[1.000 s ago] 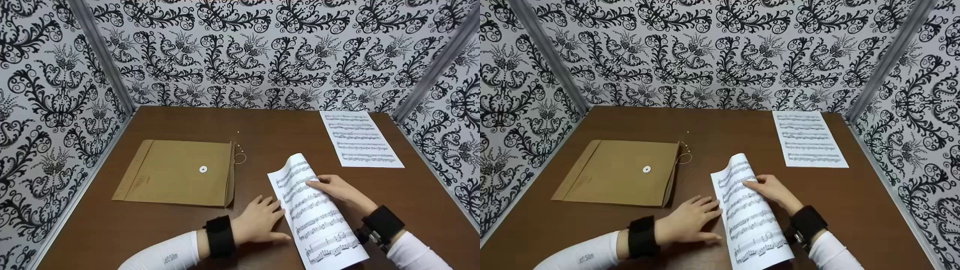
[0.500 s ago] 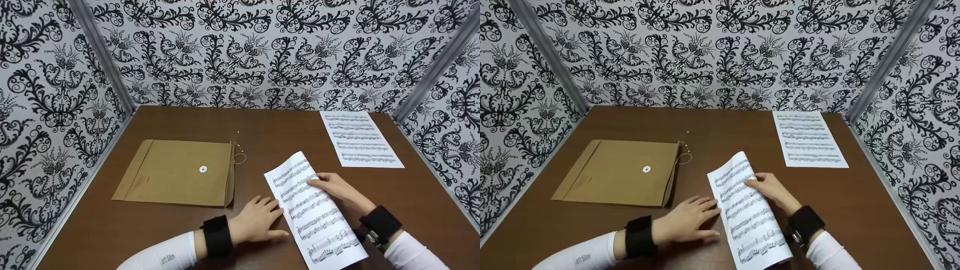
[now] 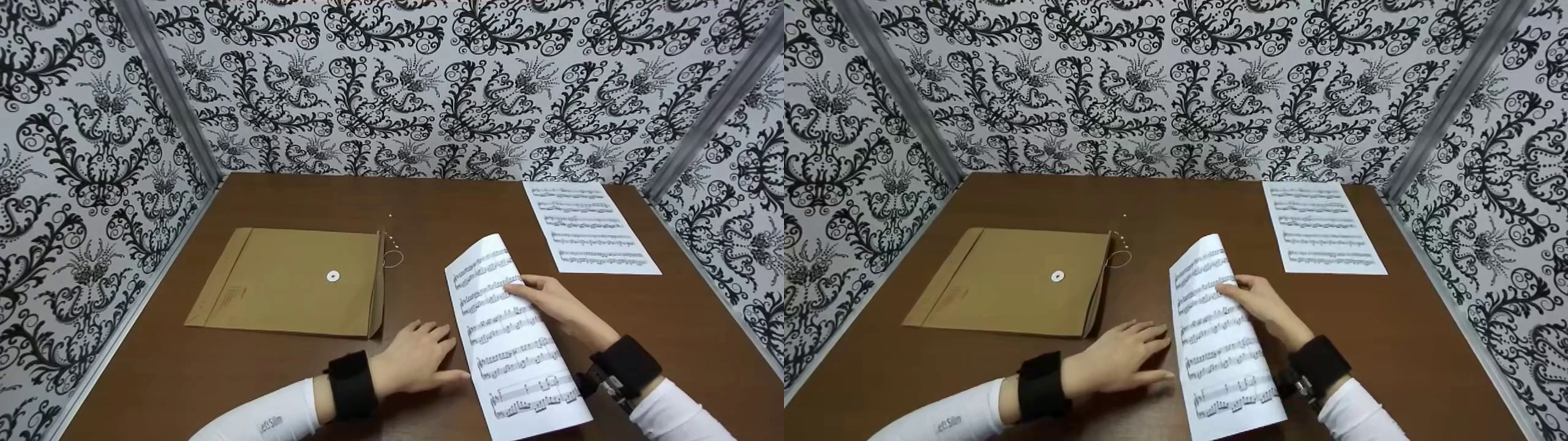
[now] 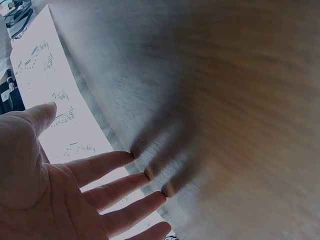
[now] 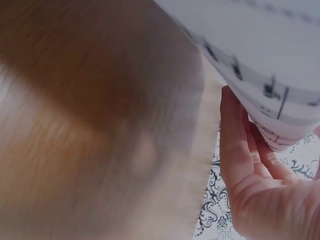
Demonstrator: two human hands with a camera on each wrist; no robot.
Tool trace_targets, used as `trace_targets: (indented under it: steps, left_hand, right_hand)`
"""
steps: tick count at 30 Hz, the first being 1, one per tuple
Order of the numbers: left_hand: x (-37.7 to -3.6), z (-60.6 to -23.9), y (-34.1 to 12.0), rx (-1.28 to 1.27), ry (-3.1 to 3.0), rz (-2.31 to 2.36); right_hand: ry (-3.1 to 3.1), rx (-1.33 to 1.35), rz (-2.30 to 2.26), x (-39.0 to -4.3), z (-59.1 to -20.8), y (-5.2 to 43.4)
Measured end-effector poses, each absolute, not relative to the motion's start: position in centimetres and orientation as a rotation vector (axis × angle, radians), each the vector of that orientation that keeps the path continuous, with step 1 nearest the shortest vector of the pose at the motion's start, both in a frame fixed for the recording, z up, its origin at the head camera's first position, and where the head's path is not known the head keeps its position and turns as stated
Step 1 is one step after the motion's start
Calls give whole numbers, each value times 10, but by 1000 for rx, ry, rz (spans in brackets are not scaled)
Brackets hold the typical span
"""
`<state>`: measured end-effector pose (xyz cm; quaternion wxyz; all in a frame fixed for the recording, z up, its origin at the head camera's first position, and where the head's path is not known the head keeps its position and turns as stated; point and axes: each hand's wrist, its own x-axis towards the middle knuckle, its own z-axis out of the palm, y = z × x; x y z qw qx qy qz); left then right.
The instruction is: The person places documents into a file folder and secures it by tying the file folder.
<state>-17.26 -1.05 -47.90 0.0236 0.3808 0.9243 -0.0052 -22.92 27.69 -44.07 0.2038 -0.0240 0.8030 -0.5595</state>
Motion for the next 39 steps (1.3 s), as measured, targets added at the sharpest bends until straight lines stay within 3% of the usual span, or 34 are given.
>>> trace_targets:
  steps: [16,39]
  left_hand:
    - [-181,-465,-9,1055,2875,396]
    - [-195,-446,-19,801,2410,1515]
  right_hand:
    - [2177,-7,-1731,-231,-438,270]
    - [2258,133,-1873,-244,-451,256]
